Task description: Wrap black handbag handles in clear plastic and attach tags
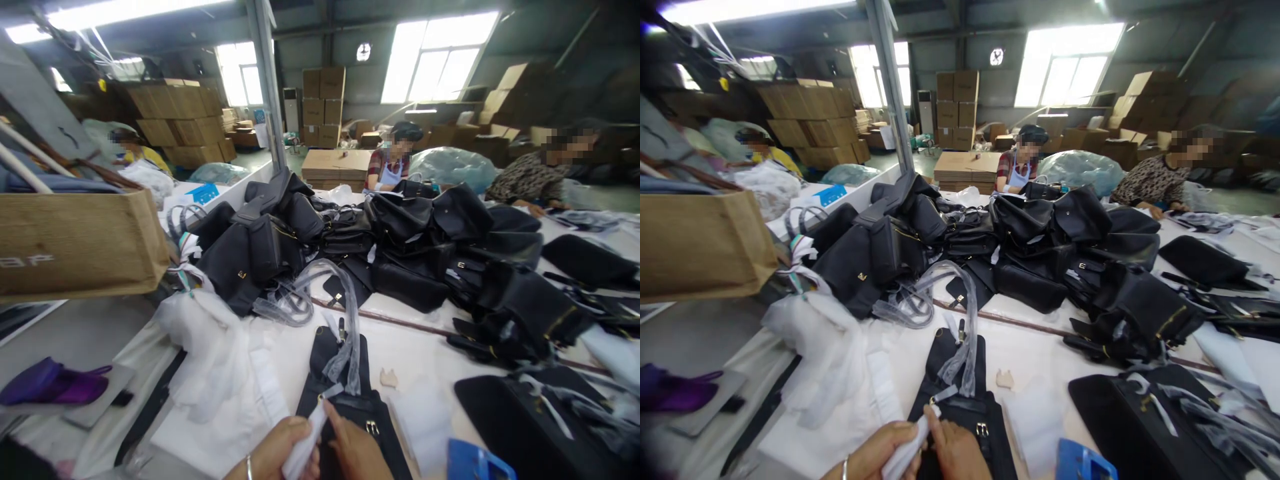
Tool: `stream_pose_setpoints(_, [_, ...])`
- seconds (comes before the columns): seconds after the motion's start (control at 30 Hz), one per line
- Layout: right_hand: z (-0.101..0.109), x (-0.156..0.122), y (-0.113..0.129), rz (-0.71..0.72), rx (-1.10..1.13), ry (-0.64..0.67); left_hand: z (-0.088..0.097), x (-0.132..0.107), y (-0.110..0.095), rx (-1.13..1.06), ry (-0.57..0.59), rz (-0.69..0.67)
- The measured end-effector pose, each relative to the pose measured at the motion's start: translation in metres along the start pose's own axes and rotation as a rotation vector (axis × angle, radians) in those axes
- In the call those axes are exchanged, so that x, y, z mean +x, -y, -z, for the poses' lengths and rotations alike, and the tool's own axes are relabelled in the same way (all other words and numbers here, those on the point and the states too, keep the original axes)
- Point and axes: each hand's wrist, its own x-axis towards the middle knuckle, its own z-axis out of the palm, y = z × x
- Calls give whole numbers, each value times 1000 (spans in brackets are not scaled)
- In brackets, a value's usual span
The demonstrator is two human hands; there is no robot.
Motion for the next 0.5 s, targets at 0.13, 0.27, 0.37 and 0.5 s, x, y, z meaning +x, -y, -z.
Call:
stream_pose_setpoints(0.13, [7,-34,-18,-220,156,-144,3,0,-9,129,-126,-169])
stream_pose_setpoints(0.27, [25,-66,-37,-310,222,-158,18,7,-20,249,-140,-199])
stream_pose_setpoints(0.37, [38,-83,-44,-509,224,-181,26,12,-23,304,-115,-216])
stream_pose_setpoints(0.5, [45,-98,-52,-734,329,-164,29,14,-20,327,-187,-291])
